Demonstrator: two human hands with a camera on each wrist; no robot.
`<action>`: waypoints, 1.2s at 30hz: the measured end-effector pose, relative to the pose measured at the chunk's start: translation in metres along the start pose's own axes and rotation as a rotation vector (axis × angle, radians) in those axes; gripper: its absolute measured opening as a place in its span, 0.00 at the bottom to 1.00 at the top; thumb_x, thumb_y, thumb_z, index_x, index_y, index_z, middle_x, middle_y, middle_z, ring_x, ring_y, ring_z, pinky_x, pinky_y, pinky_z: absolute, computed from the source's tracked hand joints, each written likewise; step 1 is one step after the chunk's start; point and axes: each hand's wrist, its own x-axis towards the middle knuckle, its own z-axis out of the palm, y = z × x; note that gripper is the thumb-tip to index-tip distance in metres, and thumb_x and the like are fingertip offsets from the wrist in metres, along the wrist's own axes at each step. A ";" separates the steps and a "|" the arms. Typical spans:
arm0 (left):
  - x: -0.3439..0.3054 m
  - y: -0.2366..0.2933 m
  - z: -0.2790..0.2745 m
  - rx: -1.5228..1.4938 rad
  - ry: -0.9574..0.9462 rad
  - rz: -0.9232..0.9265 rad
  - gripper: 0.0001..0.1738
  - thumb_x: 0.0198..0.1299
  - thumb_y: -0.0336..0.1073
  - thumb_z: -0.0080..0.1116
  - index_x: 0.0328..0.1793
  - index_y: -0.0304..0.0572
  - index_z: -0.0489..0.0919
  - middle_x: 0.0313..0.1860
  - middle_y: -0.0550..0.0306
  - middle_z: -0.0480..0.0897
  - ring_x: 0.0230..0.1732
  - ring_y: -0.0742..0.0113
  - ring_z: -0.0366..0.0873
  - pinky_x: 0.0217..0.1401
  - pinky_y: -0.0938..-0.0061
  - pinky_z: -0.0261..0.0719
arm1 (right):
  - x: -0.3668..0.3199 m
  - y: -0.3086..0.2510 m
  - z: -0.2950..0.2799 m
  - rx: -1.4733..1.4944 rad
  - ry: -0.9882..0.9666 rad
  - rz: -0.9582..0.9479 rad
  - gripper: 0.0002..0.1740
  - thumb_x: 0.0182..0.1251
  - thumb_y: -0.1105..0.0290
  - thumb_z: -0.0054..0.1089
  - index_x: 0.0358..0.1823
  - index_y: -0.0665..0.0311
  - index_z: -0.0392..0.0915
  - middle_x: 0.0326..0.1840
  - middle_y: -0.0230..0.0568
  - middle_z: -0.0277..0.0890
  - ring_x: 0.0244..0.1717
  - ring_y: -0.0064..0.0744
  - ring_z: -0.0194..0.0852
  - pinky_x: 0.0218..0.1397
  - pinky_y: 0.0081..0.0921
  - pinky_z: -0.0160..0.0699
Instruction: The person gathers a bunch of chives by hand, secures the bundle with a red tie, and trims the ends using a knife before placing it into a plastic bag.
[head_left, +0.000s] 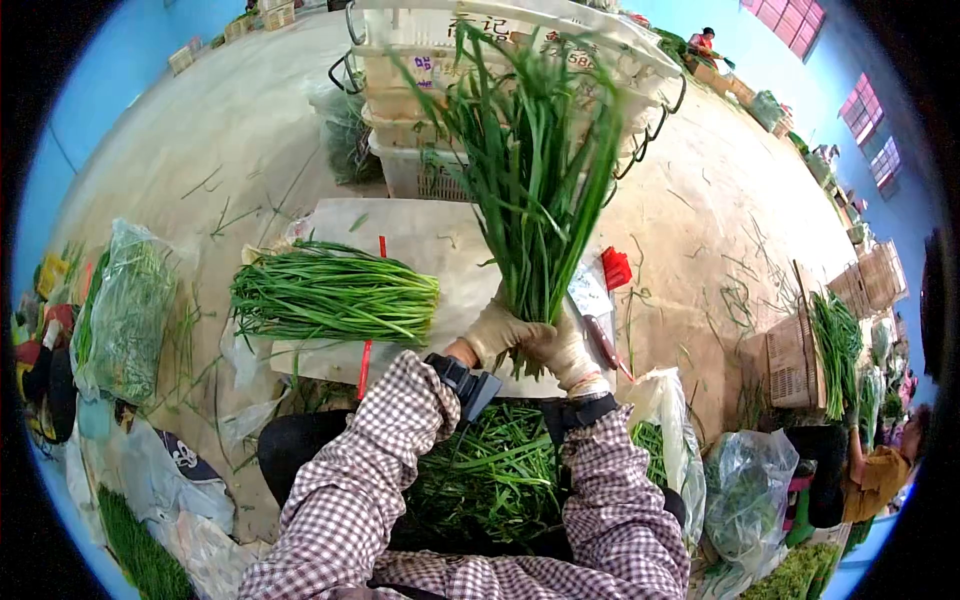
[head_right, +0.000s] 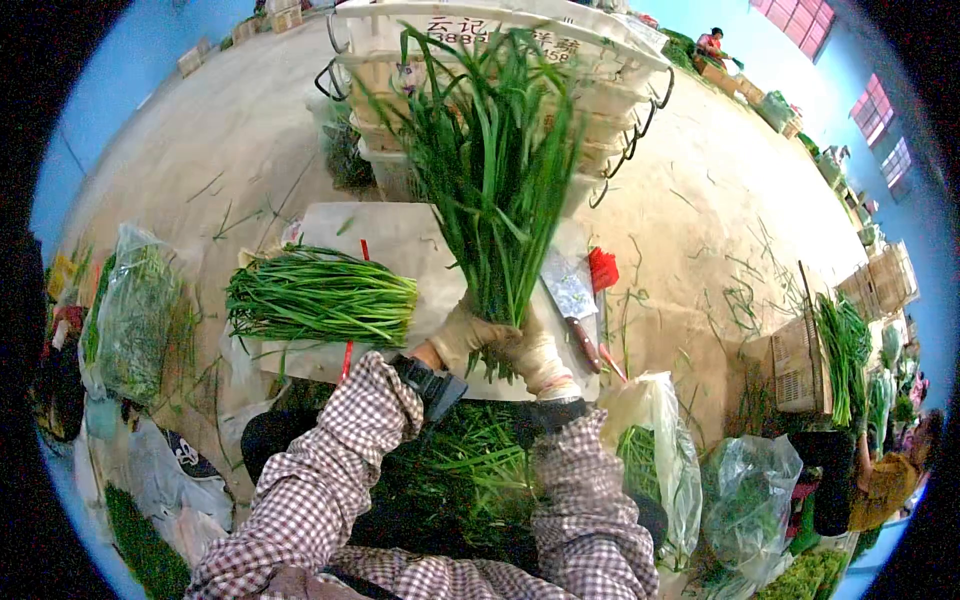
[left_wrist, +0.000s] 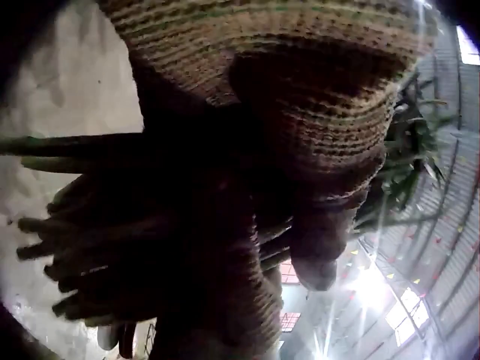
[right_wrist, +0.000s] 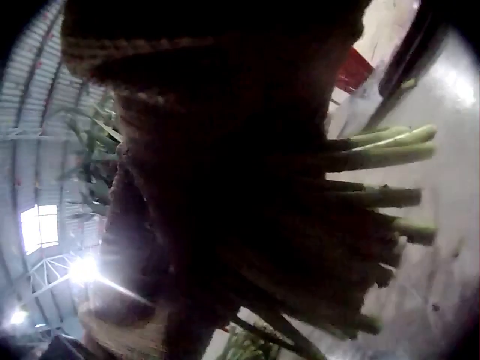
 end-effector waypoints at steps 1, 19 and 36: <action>-0.003 -0.003 0.000 0.050 0.042 0.048 0.39 0.40 0.36 0.81 0.60 0.37 0.74 0.53 0.57 0.81 0.52 0.67 0.77 0.57 0.71 0.76 | -0.004 -0.006 -0.003 0.041 -0.027 0.049 0.48 0.50 0.84 0.70 0.72 0.58 0.54 0.63 0.42 0.71 0.60 0.32 0.71 0.57 0.29 0.78; -0.123 -0.012 0.022 -0.781 0.141 -0.442 0.33 0.58 0.44 0.68 0.67 0.44 0.70 0.58 0.56 0.79 0.49 0.61 0.81 0.53 0.63 0.83 | -0.046 0.005 0.032 0.160 0.177 0.509 0.27 0.67 0.57 0.60 0.59 0.69 0.71 0.49 0.48 0.80 0.48 0.40 0.79 0.49 0.34 0.77; -0.125 -0.075 0.005 -1.067 0.037 -0.640 0.25 0.55 0.40 0.68 0.59 0.45 0.76 0.48 0.57 0.84 0.45 0.64 0.84 0.50 0.67 0.86 | -0.066 0.014 0.031 -0.642 0.586 -0.004 0.25 0.58 0.62 0.65 0.59 0.54 0.75 0.63 0.50 0.70 0.64 0.53 0.66 0.67 0.41 0.64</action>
